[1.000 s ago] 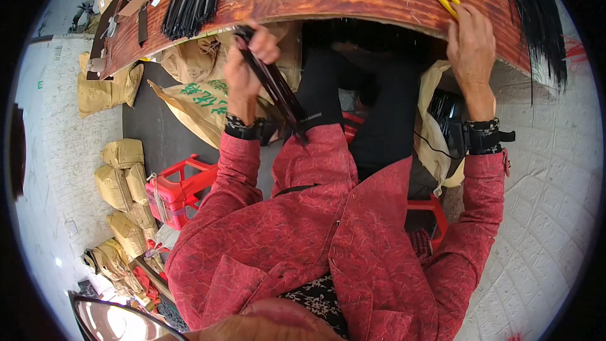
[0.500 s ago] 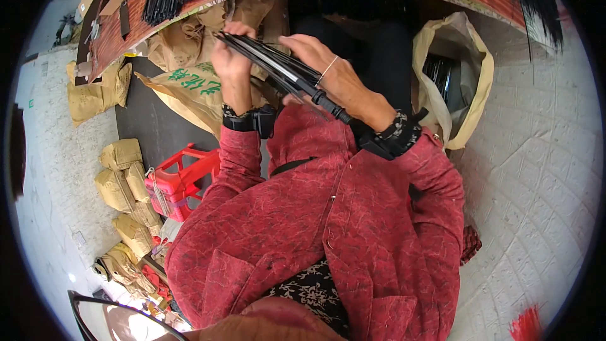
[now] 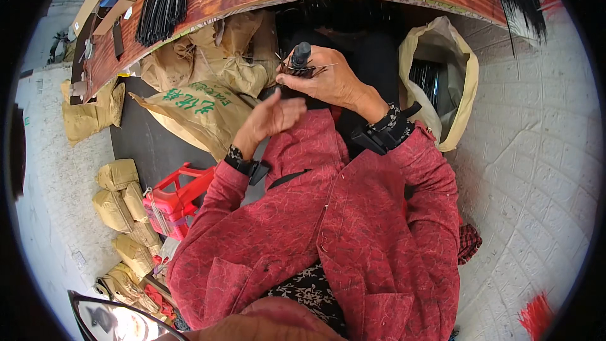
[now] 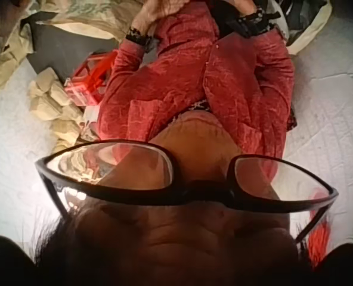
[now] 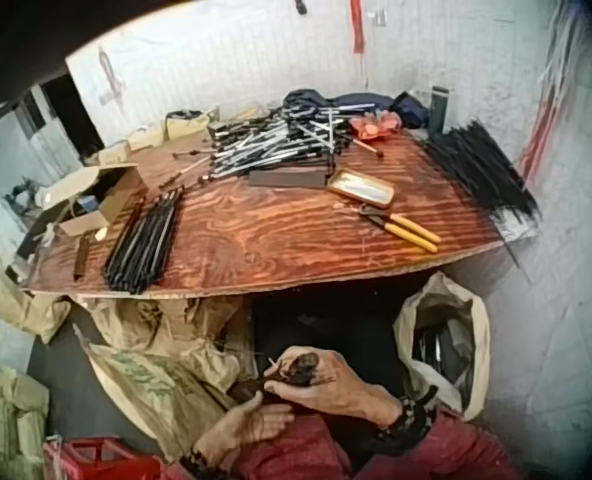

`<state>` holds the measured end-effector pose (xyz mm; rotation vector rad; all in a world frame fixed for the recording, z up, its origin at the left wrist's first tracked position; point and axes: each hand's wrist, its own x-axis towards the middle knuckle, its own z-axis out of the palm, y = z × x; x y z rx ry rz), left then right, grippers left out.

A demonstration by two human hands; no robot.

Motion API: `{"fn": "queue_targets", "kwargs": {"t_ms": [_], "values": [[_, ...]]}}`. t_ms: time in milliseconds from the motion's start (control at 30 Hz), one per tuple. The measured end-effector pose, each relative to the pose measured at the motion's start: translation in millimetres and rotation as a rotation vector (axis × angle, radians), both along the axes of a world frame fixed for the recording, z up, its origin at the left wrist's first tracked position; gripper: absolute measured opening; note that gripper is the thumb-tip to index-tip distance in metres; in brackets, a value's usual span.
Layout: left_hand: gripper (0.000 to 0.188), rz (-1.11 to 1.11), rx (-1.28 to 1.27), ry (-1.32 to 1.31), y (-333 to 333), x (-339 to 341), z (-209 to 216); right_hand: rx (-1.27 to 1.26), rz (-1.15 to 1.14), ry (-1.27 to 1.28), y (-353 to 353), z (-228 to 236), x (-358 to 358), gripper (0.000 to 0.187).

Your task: The person is bundling, trimming, and taping black synthetic fibers or bristles at a production workbench.

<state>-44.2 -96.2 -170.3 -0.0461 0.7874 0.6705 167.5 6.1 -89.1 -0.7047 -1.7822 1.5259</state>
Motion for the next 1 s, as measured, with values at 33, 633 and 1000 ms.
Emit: {"fn": "queue_targets", "kwargs": {"t_ms": [33,633,1000], "values": [[0.055,0.0,0.006,-0.002,-1,-9,5,0.006,0.0,-0.002,2,-1,0,0.024],[0.017,0.298,1.026,0.774,65,-33,148,0.017,0.041,-0.25,39,56,-59,0.043],[0.031,0.415,1.181,1.015,66,-6,145,0.186,-0.043,-0.359,44,48,-58,0.043]]}}
